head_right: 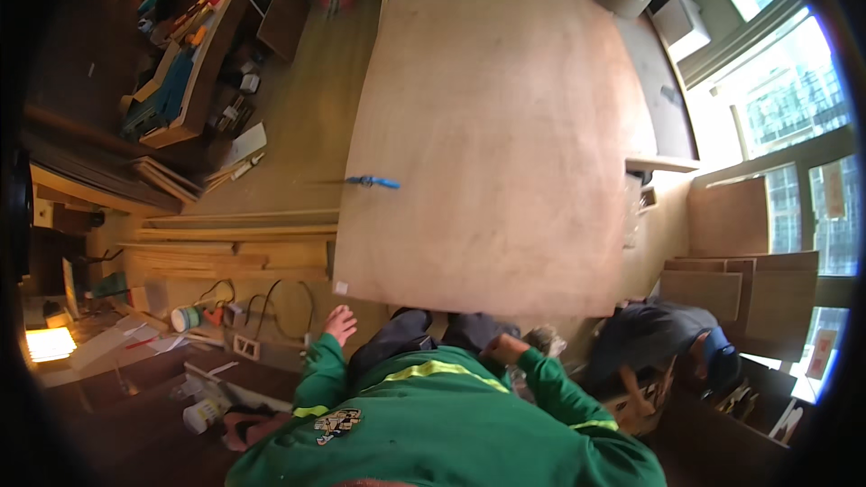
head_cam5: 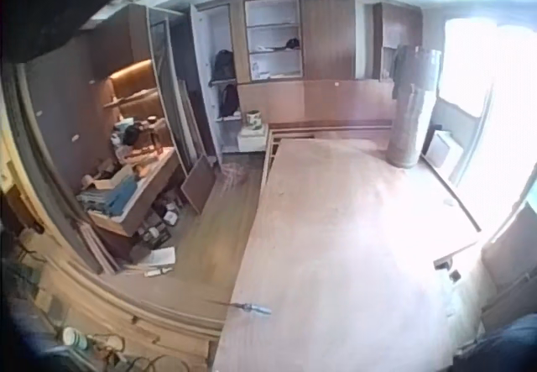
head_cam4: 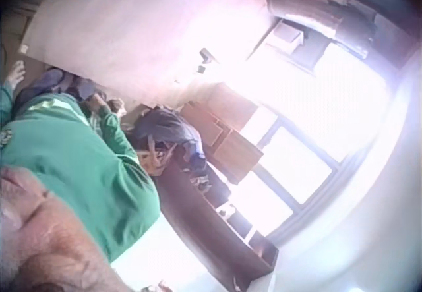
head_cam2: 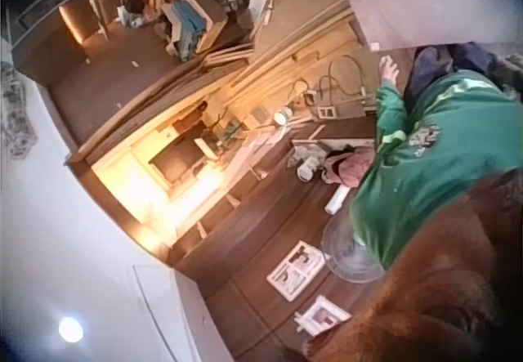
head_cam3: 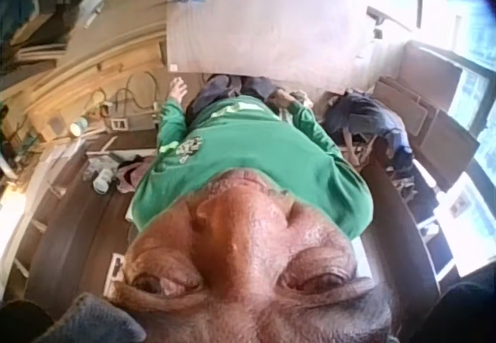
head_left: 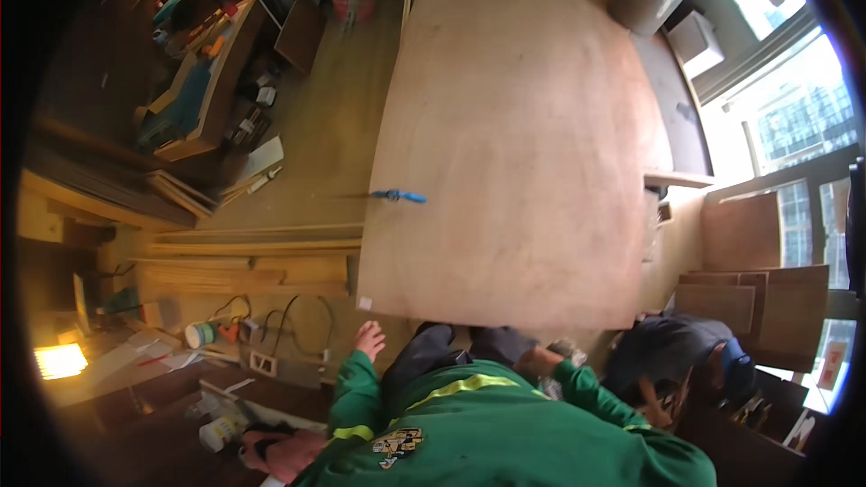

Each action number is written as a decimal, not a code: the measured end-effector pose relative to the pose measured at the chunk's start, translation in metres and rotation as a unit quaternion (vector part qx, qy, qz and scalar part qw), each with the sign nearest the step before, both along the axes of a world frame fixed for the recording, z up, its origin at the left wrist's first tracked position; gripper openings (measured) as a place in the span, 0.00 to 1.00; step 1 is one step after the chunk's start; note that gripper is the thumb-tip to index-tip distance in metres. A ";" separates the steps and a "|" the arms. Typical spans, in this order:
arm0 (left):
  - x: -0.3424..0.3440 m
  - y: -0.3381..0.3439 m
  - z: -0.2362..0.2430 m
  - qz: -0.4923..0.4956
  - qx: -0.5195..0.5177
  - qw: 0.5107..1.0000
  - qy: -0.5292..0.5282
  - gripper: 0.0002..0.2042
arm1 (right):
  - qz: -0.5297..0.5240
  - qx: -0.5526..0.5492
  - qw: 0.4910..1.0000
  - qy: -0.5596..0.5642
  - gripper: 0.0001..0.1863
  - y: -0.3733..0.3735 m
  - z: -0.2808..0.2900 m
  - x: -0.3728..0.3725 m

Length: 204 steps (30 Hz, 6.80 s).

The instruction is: The person measures a large plywood sheet with a tape measure and then cuts through the wood using a hand saw.

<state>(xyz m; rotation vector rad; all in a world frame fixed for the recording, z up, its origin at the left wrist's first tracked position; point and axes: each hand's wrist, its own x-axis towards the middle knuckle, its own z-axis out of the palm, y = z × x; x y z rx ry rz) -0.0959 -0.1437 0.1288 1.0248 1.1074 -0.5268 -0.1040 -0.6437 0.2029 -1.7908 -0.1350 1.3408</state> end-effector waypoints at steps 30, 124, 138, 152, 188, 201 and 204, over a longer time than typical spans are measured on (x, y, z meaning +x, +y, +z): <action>-0.045 0.149 0.017 0.095 0.113 0.989 -0.029 0.25 | 0.321 -0.058 0.944 0.055 0.13 0.190 0.094 0.097; 1.288 0.212 -0.012 -0.567 -0.119 0.814 0.043 0.29 | -0.940 0.297 -0.056 0.156 0.45 0.656 -0.123 0.916; 1.220 0.058 -0.168 -0.593 -0.071 0.796 0.100 0.42 | -0.907 0.280 -0.261 0.174 0.34 0.583 -0.240 0.832; 1.263 0.022 -0.208 -0.547 0.117 0.821 -0.115 0.27 | -0.944 0.258 -0.199 0.047 0.20 0.560 -0.288 0.854; 1.209 0.087 -0.202 -0.584 0.005 0.810 -0.055 0.17 | -0.974 0.146 -0.147 0.095 0.21 0.584 -0.281 0.762; 1.157 0.073 -0.221 -0.546 0.060 0.826 -0.126 0.25 | -0.982 0.095 -0.148 0.062 0.19 0.550 -0.291 0.723; 1.148 0.084 -0.224 -0.547 0.063 0.828 -0.102 0.25 | -0.980 0.107 -0.142 0.085 0.20 0.555 -0.289 0.729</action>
